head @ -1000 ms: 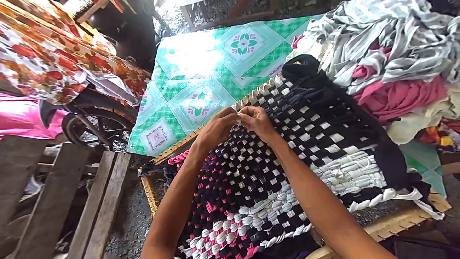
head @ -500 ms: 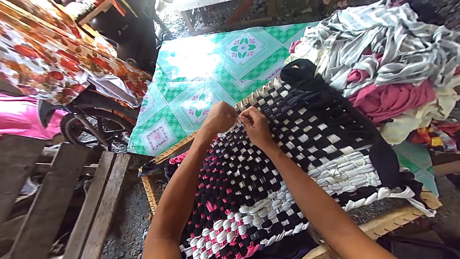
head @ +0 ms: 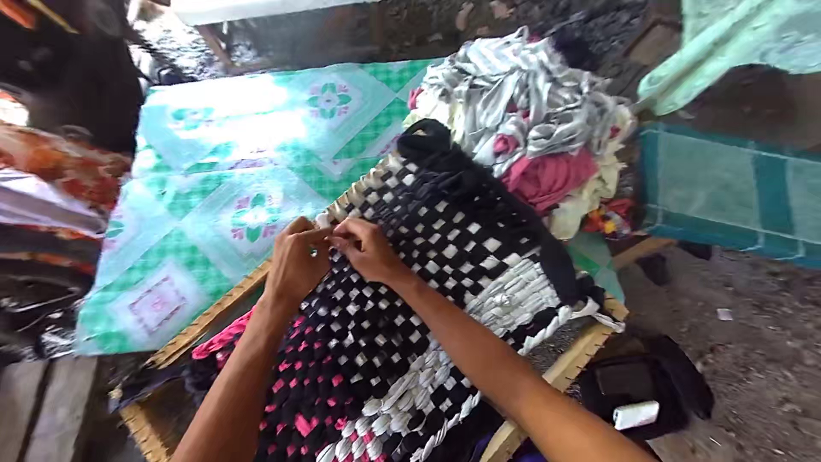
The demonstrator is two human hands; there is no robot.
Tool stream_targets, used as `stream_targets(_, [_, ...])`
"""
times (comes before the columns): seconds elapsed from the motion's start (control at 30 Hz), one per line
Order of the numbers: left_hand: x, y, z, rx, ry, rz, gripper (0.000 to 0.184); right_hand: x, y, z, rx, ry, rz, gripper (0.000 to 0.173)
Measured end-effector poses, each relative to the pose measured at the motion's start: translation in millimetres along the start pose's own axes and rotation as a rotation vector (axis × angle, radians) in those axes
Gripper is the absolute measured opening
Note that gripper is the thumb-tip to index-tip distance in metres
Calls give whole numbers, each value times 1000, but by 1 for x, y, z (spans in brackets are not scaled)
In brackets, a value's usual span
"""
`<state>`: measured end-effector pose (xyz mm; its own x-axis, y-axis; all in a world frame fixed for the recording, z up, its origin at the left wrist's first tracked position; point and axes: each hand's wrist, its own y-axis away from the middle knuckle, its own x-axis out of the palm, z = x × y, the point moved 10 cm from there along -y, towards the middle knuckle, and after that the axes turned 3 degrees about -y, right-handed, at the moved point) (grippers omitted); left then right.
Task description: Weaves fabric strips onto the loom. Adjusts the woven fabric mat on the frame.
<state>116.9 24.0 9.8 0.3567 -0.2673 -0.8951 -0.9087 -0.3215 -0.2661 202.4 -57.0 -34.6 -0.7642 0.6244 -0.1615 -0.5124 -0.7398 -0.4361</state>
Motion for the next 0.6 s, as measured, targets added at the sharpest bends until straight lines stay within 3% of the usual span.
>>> stream_targets(0.13, [-5,8,24,13,67,-143,16,1,2,1,-4,-12,-21,16])
stream_targets(0.27, [-7,16,39,-65,205,-280,16,-1,-3,5,-25,34,-38,40])
stream_targets(0.37, [-10,22,45,-65,298,-290,16,9,-2,2,-49,-13,40,35])
stream_targets(0.6, [-15,14,37,-96,391,-215,14,-1,-1,3,-21,-135,-24,22])
